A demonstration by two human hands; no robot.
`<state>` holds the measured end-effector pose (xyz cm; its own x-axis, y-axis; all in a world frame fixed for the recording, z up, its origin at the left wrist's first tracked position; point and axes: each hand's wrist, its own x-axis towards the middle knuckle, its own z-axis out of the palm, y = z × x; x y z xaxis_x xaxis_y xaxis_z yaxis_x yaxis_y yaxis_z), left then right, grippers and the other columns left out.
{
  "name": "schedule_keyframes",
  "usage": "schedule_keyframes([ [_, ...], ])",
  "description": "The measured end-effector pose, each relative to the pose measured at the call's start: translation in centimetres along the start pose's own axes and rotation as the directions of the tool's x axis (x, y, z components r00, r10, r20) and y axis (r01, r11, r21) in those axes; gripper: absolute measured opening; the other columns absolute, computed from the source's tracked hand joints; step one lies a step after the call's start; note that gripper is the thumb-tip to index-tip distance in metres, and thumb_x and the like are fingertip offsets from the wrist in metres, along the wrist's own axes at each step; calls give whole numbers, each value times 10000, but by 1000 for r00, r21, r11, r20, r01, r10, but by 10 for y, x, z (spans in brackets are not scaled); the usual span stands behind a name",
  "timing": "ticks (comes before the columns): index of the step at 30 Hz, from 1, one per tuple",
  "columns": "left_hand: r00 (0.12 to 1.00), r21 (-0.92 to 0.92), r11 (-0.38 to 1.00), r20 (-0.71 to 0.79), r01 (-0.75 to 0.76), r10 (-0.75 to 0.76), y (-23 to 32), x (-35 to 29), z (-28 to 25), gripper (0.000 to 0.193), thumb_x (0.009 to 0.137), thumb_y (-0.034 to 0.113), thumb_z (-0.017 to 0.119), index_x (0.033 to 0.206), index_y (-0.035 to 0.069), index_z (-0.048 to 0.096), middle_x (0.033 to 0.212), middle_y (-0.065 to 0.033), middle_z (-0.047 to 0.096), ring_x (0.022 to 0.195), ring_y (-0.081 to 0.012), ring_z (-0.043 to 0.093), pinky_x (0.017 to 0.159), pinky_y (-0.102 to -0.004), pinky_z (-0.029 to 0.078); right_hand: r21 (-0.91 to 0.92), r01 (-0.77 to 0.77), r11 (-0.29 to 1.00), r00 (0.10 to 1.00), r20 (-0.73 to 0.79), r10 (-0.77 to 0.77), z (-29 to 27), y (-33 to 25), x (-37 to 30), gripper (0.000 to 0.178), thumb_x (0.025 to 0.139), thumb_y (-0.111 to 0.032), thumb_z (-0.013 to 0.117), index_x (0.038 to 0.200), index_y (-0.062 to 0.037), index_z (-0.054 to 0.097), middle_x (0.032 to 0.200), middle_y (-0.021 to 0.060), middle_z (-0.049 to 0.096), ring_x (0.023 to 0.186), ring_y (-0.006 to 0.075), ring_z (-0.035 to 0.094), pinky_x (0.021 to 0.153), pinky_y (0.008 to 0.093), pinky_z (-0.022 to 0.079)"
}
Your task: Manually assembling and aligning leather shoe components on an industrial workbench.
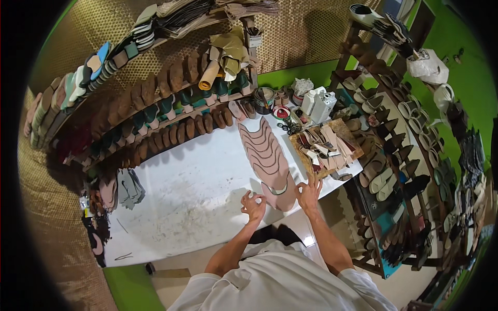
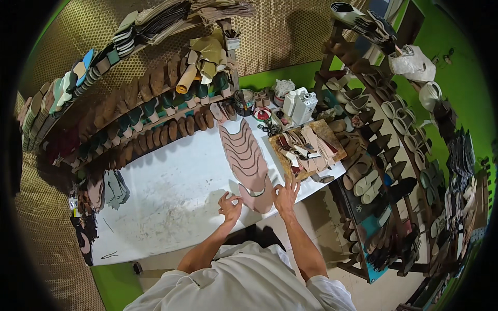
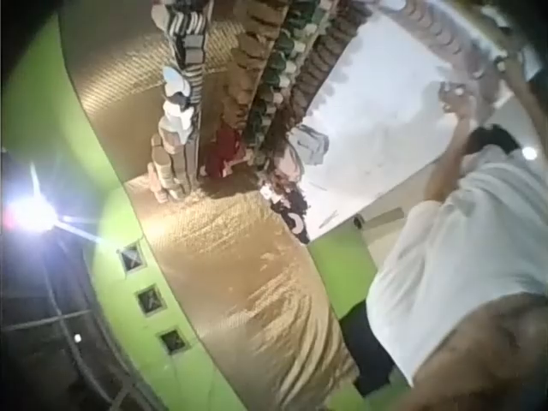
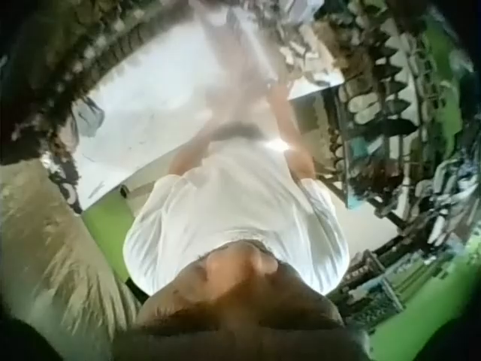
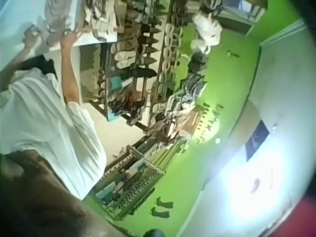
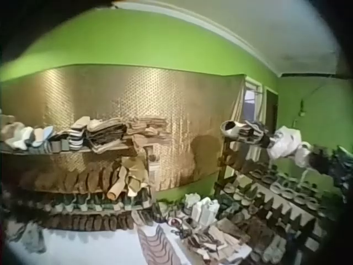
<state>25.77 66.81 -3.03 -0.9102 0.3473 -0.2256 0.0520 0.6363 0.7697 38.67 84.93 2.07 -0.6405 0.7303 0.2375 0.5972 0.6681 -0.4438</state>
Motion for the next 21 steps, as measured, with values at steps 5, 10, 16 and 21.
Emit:
schedule_keyframes([
  [5, 997, 24, 999, -70, 26, -24, 7, 21, 16, 124, 817, 336, 776, 906, 258, 813, 1546, -140, 475, 1496, -383, 275, 1040, -701, 253, -6, 59, 998, 998, 12, -59, 12, 16, 27, 109, 809, -169, 774, 874, -95, 820, 1501, 189, 507, 1503, 449, 301, 1258, 623, 122],
  [10, 989, 67, 995, -134, 69, -60, 13, 37, 27, 122, 819, 333, 776, 907, 256, 813, 1560, -140, 465, 1493, -390, 271, 1037, -726, 240, -15, 127, 992, 990, 58, -126, 22, 28, 51, 124, 819, -211, 786, 895, -120, 818, 1533, 181, 470, 1525, 446, 260, 1250, 655, 80],
  [16, 978, 74, 987, -164, 145, -131, 7, 48, 34, 144, 820, 352, 777, 909, 245, 814, 1561, -133, 460, 1498, -398, 258, 1047, -734, 224, 3, 148, 989, 977, 157, -146, 27, 26, 68, 148, 840, -224, 785, 948, -127, 811, 1572, 172, 429, 1541, 449, 223, 1245, 672, 61],
  [21, 972, 68, 985, -186, 160, -145, 13, 49, 35, 170, 826, 351, 771, 919, 216, 816, 1563, -128, 448, 1497, -396, 255, 1054, -735, 212, 26, 176, 984, 975, 137, -178, 26, 27, 76, 118, 840, -198, 782, 911, -104, 774, 1568, 179, 431, 1532, 446, 250, 1242, 682, 91],
])
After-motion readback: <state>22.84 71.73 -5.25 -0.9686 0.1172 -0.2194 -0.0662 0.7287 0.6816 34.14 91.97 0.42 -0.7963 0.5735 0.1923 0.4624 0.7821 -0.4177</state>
